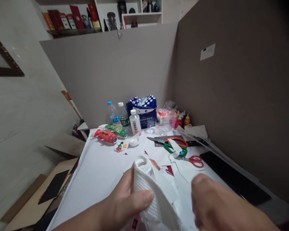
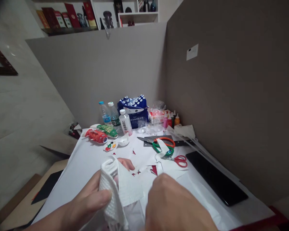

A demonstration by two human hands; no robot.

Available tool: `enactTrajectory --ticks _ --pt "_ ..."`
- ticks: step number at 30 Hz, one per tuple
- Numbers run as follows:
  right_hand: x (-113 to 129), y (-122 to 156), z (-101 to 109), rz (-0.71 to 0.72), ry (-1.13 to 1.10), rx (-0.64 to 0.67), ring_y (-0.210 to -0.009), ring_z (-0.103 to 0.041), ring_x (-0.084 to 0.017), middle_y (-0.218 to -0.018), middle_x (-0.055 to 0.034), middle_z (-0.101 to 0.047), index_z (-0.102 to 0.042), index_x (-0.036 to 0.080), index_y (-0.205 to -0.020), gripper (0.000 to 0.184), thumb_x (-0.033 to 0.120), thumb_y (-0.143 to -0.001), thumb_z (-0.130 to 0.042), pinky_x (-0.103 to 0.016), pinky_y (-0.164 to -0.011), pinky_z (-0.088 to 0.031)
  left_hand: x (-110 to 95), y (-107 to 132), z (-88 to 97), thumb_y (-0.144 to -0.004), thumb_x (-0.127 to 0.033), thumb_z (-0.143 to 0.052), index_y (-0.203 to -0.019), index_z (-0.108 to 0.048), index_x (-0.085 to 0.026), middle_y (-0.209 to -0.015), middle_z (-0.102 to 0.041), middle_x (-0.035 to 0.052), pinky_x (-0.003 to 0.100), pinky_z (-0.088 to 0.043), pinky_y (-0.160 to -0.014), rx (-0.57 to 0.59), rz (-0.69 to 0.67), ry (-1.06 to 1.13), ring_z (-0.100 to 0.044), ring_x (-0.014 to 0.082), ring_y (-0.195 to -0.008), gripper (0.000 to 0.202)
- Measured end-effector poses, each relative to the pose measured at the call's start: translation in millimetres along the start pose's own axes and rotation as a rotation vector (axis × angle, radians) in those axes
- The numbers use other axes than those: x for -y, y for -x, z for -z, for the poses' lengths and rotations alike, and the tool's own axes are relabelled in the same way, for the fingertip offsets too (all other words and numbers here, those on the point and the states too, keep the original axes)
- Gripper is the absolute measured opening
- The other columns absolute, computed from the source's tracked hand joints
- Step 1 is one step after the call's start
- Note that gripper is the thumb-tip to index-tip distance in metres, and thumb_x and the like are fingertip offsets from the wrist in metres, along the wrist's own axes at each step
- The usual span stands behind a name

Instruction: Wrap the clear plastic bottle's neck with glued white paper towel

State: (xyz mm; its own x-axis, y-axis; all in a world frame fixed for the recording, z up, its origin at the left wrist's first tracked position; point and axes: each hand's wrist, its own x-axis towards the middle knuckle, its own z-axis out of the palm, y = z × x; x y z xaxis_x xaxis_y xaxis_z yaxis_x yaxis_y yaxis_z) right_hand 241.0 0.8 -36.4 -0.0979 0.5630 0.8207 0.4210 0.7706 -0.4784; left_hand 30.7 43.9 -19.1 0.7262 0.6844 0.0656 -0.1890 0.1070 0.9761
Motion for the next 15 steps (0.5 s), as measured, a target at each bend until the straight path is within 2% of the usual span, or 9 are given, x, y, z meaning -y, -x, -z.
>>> enactTrajectory --ticks 1,2,5,8,10,12,15 --pt "2 -4 1 -0.015 -0.048 -0.016 -0.059 -0.064 -0.016 -0.06 0.0036 -0.062 -0.062 0.031 -0.08 0.007 0.028 -0.084 -0.067 -0.021 -0.055 -0.056 0 0 -0.7 -0.081 -0.044 -0.064 -0.128 -0.044 -0.022 -0.106 -0.058 0.007 0.025 -0.041 -0.064 0.018 -0.003 0.019 -0.057 0.016 -0.077 0.056" --pt "3 -9 1 -0.028 -0.092 -0.013 -0.067 -0.066 -0.016 -0.07 0.002 -0.065 -0.062 0.03 -0.088 0.01 0.022 -0.083 -0.067 -0.022 -0.062 -0.058 -1 1 -1.6 -0.081 -0.043 -0.064 -0.128 -0.043 -0.022 -0.106 -0.057 0.007 0.024 -0.04 -0.061 0.033 -0.006 0.034 -0.056 0.0153 -0.076 0.055" --pt "9 -16 -2 -0.058 -0.152 0.052 -0.091 -0.067 -0.018 -0.096 -0.0036 -0.067 -0.061 0.025 -0.103 0.029 0.016 -0.077 -0.071 -0.026 -0.082 -0.057 -3 0 -5.1 -0.08 -0.043 -0.065 -0.125 -0.042 -0.023 -0.106 -0.055 0.0067 0.025 -0.04 -0.065 0.046 -0.01 0.044 -0.056 0.0165 -0.079 0.055" --pt "11 -16 -7 -0.075 -0.174 0.069 -0.089 -0.066 -0.018 -0.095 -0.0045 -0.064 -0.062 0.022 -0.099 0.029 0.012 -0.074 -0.071 -0.025 -0.08 -0.056 -2 -3 -7.1 -0.08 -0.043 -0.066 -0.12 -0.041 -0.024 -0.103 -0.054 0.0057 0.028 -0.041 -0.07 0.067 -0.006 0.084 -0.056 0.0168 -0.08 0.051" --pt "11 -15 -10 -0.087 -0.196 0.045 -0.083 -0.066 -0.015 -0.087 -0.0026 -0.063 -0.062 0.021 -0.092 0.022 0.006 -0.076 -0.064 -0.023 -0.075 -0.056 1 -5 -6.5 -0.08 -0.042 -0.066 -0.116 -0.041 -0.024 -0.102 -0.053 0.0049 0.027 -0.04 -0.069 0.093 -0.023 0.117 -0.053 0.0151 -0.078 0.047" --pt "9 -14 -11 -0.103 -0.22 0.027 -0.081 -0.065 -0.014 -0.085 -0.0017 -0.062 -0.061 0.021 -0.088 0.02 0.004 -0.08 -0.058 -0.024 -0.076 -0.055 6 -7 -4.5 -0.081 -0.04 -0.065 -0.113 -0.043 -0.024 -0.101 -0.052 0.0043 0.026 -0.041 -0.069 0.092 -0.037 0.123 -0.052 0.0145 -0.078 0.043" --pt "6 -9 -14 -0.186 -0.286 0.05 -0.098 -0.064 -0.015 -0.1 -0.0027 -0.062 -0.057 0.025 -0.091 0.018 0.008 -0.086 -0.054 -0.027 -0.085 -0.054 10 -7 -0.9 -0.08 -0.041 -0.065 -0.116 -0.044 -0.023 -0.104 -0.05 0.0055 0.03 -0.043 -0.072 0.037 -0.042 0.055 -0.053 0.0191 -0.086 0.046"
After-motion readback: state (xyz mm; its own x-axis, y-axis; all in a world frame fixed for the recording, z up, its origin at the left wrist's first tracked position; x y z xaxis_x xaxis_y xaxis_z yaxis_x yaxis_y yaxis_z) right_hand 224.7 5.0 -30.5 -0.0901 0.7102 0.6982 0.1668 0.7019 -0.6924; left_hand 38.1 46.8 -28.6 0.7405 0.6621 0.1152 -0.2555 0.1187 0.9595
